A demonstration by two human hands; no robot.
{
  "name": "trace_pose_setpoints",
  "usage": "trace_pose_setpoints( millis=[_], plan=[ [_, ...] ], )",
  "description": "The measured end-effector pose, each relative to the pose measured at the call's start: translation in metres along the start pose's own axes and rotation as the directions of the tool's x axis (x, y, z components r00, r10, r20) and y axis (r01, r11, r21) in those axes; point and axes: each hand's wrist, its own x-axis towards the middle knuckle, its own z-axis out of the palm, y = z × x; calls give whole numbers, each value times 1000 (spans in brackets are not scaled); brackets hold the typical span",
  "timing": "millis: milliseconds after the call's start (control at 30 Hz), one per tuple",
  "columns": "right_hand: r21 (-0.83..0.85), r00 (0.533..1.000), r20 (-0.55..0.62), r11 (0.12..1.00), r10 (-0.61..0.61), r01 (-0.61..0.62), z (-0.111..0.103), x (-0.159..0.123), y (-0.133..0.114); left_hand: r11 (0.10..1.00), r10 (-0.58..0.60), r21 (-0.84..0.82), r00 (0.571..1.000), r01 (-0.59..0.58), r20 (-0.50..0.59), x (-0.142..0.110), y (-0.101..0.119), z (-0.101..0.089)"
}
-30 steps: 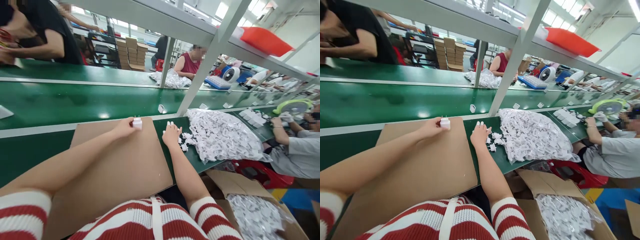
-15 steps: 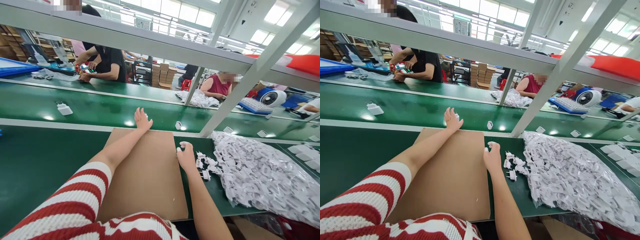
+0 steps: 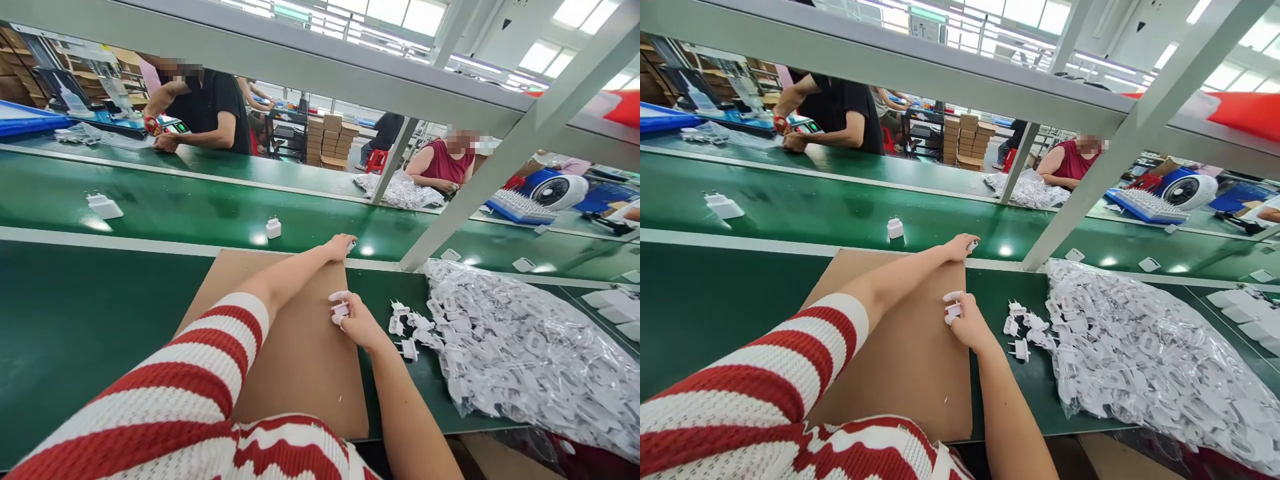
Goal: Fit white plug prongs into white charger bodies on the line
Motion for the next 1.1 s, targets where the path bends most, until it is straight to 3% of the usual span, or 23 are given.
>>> trace_pose_setpoints(
  millis=[167, 333, 467, 600, 700, 833, 967, 1100],
  plan=[
    [247, 983, -177, 965, -43, 86, -3, 10, -6, 1000, 8, -24, 995, -10, -101, -16, 7, -23],
    [366, 977, -209, 924, -35, 112, -11, 14, -22, 995, 60, -59, 973, -75, -223, -83, 0, -40],
    [332, 971, -183, 921, -151, 206, -9, 11, -24, 995, 58, -70, 983, -71, -175, -161, 2, -34],
    [261, 950, -238, 929, -200, 261, -6, 6, -24, 988, -78, -137, 996, 72, -36, -210, 13, -26],
    [198, 950, -247, 950, -191, 242, -5, 5, -24, 964, -99, -238, 990, 121, 103, -222, 14, -31],
    [80, 954, -242, 976, -177, 201, -2, 3, -23, 918, -22, -382, 977, 103, 212, -225, 9, -36],
    [4, 949, -216, 972, -229, 235, 5, -2, -22, 930, 81, -367, 985, -20, 154, -224, 11, -26],
    [1, 962, -162, 975, -218, 221, 10, -5, -23, 947, 3, -320, 997, 23, 80, -225, 17, -22]
  ],
)
